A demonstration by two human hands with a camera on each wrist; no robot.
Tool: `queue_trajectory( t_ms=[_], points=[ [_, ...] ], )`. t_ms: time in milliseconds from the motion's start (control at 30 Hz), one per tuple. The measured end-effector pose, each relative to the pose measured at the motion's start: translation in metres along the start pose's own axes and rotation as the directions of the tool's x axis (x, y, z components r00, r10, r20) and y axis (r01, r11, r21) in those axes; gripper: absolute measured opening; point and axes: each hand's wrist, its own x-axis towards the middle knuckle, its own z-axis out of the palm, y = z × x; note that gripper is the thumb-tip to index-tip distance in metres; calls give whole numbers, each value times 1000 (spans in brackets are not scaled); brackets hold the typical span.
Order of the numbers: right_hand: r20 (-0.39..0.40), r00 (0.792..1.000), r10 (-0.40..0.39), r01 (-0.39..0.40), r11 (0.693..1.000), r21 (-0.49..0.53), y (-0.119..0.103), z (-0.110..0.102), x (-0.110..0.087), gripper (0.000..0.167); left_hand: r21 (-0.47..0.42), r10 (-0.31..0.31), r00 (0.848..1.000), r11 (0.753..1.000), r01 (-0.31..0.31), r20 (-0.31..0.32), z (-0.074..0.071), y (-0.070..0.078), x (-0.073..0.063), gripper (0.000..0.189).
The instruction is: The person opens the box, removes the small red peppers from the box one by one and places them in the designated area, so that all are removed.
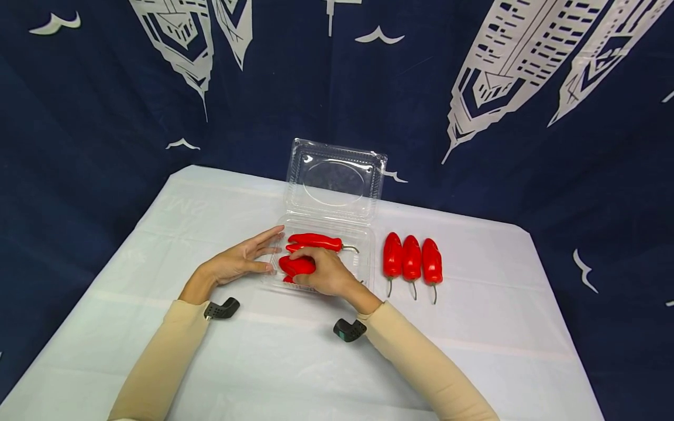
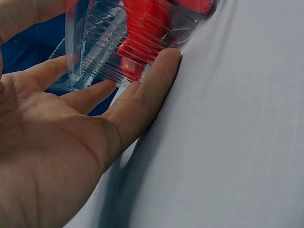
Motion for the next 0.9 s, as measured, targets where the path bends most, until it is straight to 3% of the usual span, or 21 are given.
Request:
queue_trajectory(
  t_ms=[667,900],
  points=[
    [-29,999,-21,22,1000,13,3,-8,-6,37,3,-3,1000,1000,3,1,1,1,0,92],
    [-48,998,44,-39,995,95,5,-15,-12,41,6,1,1000,1000,-1,6,1,1,0,91]
  ],
)
